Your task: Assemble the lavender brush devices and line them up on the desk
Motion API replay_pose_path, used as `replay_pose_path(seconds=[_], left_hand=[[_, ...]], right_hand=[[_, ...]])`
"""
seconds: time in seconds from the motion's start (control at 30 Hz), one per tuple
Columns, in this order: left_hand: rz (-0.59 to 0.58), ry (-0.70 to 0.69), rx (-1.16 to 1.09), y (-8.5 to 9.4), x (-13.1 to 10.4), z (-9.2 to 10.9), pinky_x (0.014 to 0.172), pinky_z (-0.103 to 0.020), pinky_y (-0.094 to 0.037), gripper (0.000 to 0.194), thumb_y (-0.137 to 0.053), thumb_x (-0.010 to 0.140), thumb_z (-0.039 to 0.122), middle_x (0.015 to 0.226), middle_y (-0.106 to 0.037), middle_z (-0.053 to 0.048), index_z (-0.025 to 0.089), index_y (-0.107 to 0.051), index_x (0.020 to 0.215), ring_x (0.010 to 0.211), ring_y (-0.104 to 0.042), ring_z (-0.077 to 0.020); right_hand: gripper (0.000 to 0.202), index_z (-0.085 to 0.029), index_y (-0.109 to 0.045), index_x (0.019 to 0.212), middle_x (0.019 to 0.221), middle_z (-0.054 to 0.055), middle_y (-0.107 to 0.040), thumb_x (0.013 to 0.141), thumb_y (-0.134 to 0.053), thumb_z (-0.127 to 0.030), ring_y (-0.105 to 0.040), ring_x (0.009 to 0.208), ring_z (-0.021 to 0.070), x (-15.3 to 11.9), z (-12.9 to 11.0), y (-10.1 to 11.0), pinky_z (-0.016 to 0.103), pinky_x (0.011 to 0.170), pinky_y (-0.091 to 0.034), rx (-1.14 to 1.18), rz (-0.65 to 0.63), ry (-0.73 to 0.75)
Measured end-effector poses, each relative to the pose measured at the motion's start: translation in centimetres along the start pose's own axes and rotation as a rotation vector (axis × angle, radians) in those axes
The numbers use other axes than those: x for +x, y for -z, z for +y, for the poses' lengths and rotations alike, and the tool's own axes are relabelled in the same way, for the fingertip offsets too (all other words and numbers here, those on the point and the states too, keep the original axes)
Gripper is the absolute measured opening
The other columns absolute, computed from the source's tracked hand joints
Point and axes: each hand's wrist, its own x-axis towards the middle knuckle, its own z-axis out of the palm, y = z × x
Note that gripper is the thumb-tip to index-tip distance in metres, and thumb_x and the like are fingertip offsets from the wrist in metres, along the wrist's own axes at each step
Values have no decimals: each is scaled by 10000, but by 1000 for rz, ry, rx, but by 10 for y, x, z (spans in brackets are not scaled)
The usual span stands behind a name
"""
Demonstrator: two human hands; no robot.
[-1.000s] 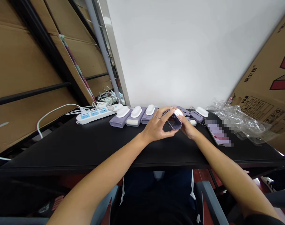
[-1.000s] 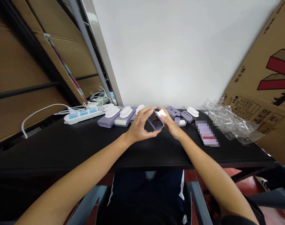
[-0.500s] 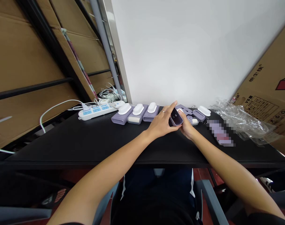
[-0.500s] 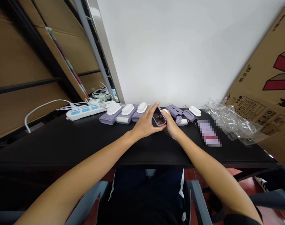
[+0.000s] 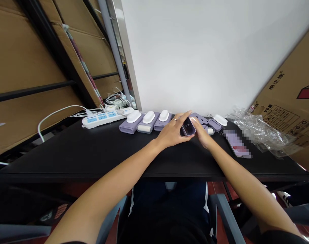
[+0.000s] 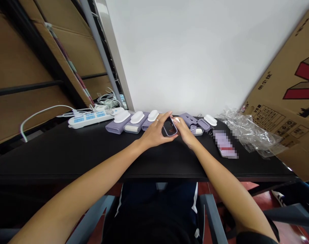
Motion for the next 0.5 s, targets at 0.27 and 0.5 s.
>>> replay_pose_path(seconds=[0.27,0.5], left_hand=[[24,135,-370,10,0,-22,1131,-490,-454,1003,-705,890,519,1485,-542,-146,279,-121,1669,1275,-601,-302],[-82,242,-505,5,-2,-25,1222,-503,-351,892,-637,914,584,1513,-552,-139,257,-270,1658,1417,-502,-351]], right_hand=[[401,-242,-629,1186,1117,32,-665,916,-679,-535,-617,990,204,-1,-5,26,327,824,-498,-245,-248,16],[379,-224,-526,998,941,-17,-579,820,-768,-455,-571,906,182,-3,5,18,331,835,-465,-167,-377,-70]])
